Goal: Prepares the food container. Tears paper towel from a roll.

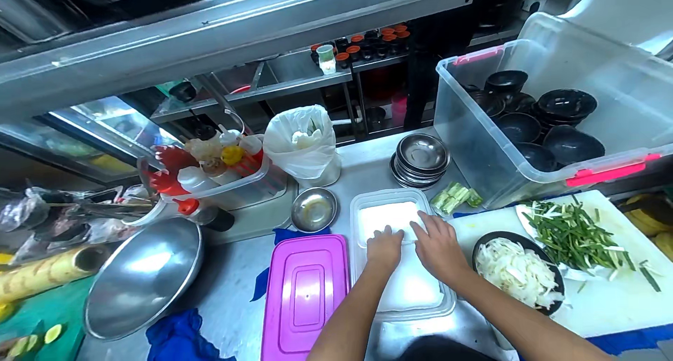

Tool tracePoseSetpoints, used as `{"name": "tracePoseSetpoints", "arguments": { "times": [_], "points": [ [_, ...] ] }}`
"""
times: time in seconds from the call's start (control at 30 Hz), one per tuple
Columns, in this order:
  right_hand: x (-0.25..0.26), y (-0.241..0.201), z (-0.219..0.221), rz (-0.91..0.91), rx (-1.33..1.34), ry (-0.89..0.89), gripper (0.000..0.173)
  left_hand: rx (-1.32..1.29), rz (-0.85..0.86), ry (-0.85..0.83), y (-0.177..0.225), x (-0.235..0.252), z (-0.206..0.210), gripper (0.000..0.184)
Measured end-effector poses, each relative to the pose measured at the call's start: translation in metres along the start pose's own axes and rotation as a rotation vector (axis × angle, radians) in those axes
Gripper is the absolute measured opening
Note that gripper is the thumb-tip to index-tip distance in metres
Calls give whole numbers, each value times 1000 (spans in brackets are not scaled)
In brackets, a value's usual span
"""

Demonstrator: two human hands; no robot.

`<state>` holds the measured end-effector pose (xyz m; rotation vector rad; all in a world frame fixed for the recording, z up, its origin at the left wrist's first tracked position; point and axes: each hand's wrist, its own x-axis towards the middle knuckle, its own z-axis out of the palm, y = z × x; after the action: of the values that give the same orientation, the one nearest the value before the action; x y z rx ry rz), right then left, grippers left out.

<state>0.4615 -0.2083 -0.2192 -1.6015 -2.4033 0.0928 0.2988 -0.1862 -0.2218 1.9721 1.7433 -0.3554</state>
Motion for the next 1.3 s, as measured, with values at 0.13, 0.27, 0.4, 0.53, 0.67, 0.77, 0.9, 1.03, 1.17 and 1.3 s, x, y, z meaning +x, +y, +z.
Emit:
{"name": "tracePoseSetpoints", "arguments": {
  "times": [0.13,0.27,0.4,0.53,0.67,0.77,0.9,1.03,1.17,1.3],
  "points": [
    [-5,-3,-1,155,57,-146,58,44,-25,-45,2,1,-4,47],
    [0,-7,-10,199,84,-295,58,29,-24,-27,2,0,-4,42],
    [-1,-7,-10,195,77,-294,47,42,-41,-45,6,1,-4,41],
    [1,-8,-14,198,68,-344,39,47,-43,-71,6,6,-10,58],
    [1,-9,-14,196,76,-348,31,-26,-52,-169,2,14,-20,89],
    [2,-10,-16,202,98,-335,25,-170,-22,-314,-10,18,-40,110],
    [2,-9,-15,208,108,-327,27,-389,-44,-264,-23,21,-58,86],
    [2,-9,-14,199,103,-330,28,-289,-129,-186,-6,34,-38,64],
    [1,-8,-14,193,90,-337,28,-242,-188,-209,10,41,-32,65],
    [0,-9,-12,200,108,-311,26,-235,-229,-172,16,40,-31,68]
  ]
}}
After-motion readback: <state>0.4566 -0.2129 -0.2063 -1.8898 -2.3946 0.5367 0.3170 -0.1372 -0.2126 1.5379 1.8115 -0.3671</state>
